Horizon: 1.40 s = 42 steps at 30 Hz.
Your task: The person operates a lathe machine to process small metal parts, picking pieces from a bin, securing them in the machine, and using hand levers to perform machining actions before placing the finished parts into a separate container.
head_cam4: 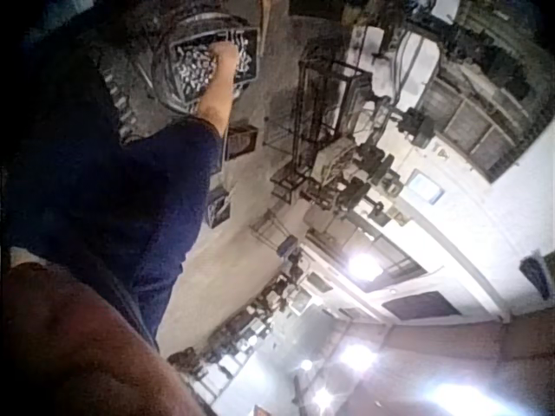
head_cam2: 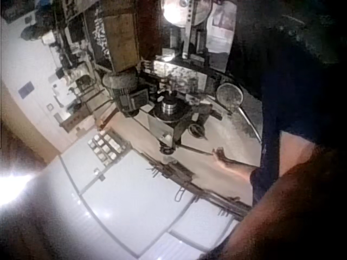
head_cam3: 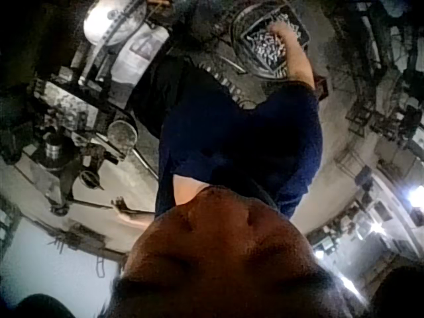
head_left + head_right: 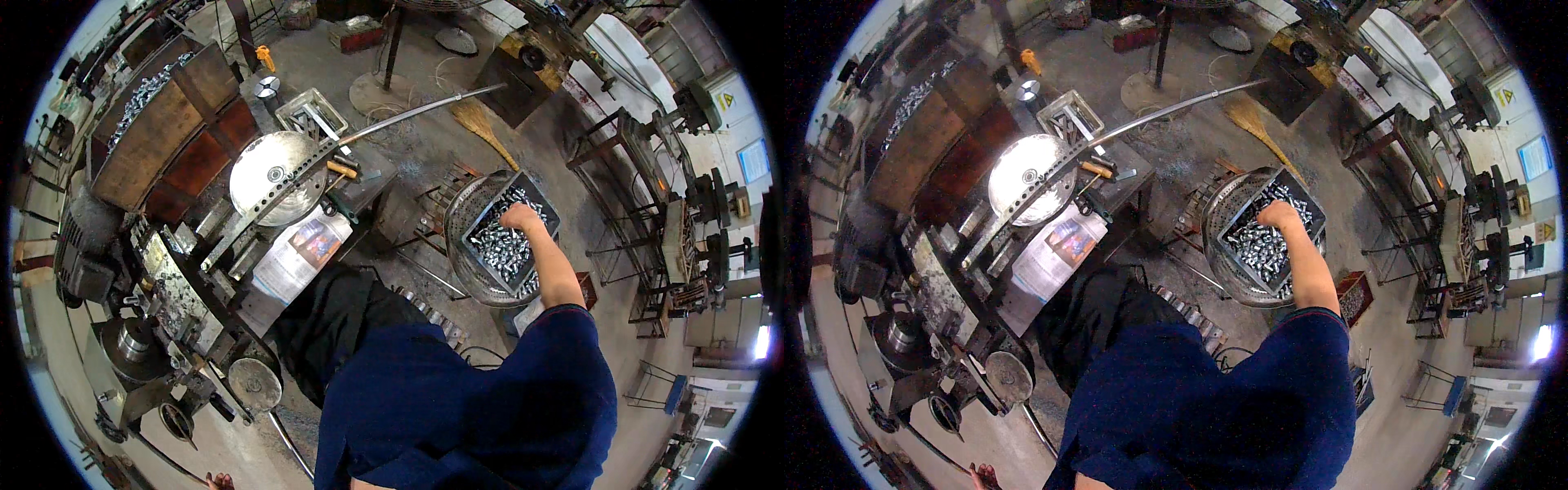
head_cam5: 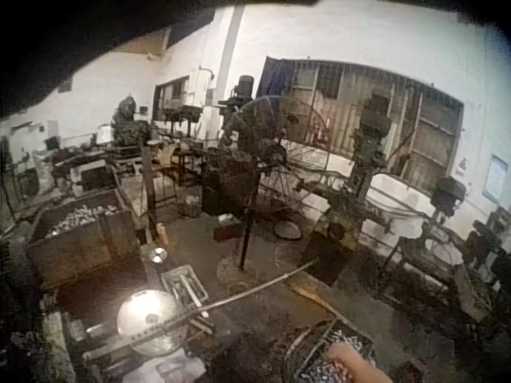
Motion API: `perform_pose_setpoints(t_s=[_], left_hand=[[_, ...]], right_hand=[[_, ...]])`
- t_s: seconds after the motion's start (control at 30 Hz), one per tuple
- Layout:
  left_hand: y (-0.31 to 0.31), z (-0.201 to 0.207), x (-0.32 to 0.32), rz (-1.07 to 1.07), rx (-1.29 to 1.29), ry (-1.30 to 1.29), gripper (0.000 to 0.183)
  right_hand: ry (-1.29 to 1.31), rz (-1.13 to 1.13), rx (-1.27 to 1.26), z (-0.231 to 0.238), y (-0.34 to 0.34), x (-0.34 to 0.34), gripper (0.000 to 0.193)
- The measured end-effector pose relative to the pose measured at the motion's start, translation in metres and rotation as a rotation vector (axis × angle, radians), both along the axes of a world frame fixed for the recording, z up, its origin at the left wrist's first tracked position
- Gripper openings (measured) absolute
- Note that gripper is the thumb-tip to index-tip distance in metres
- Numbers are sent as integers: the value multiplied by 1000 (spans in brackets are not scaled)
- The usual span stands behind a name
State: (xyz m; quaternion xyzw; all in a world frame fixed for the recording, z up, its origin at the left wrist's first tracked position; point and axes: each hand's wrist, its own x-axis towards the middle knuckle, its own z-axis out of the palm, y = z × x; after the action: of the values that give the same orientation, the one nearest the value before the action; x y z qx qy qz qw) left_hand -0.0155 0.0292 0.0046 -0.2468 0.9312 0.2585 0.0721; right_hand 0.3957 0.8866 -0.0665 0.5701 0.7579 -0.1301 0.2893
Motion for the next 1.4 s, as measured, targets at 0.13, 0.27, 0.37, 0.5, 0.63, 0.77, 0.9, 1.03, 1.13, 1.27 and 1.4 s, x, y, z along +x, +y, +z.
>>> perform_pose_setpoints(t_s=[0.13, 0.27, 0.37, 0.5, 0.63, 0.77, 0.9, 1.03, 1.13, 1.27, 1.4], left_hand=[[-2, 4, 7, -2, -26, -11, 36], [1, 7, 5, -26, -55, -19, 37], [4, 10, 4, -39, -72, -26, 37], [11, 14, 5, -57, -103, -30, 38], [15, 23, 4, -85, -143, -35, 38], [19, 44, 15, -149, -246, -51, 39], [78, 141, 34, -380, -609, -36, 39], [144, 155, 11, -273, 308, 697, 39], [269, 158, -2, -525, 751, 434, 35], [320, 127, 7, -662, 1353, -20, 39], [322, 107, 16, -517, 1841, -130, 41]], right_hand=[[36, -64, 30, 48, -25, -17, 35], [183, -175, -171, 54, -23, -2, 24], [231, -429, -119, 50, -28, 7, 21], [304, -551, -199, 40, -25, 30, 20], [384, -691, -259, 43, -27, 47, 20], [267, -541, -120, 59, -16, 31, 19], [790, -151, -168, 104, -18, -44, 15], [1250, 446, -538, 149, -107, -202, 18], [1401, 830, -785, 167, -200, -294, 26], [1649, 1205, -885, 191, -311, -367, 30], [1694, 1249, -790, 199, -353, -377, 30]])
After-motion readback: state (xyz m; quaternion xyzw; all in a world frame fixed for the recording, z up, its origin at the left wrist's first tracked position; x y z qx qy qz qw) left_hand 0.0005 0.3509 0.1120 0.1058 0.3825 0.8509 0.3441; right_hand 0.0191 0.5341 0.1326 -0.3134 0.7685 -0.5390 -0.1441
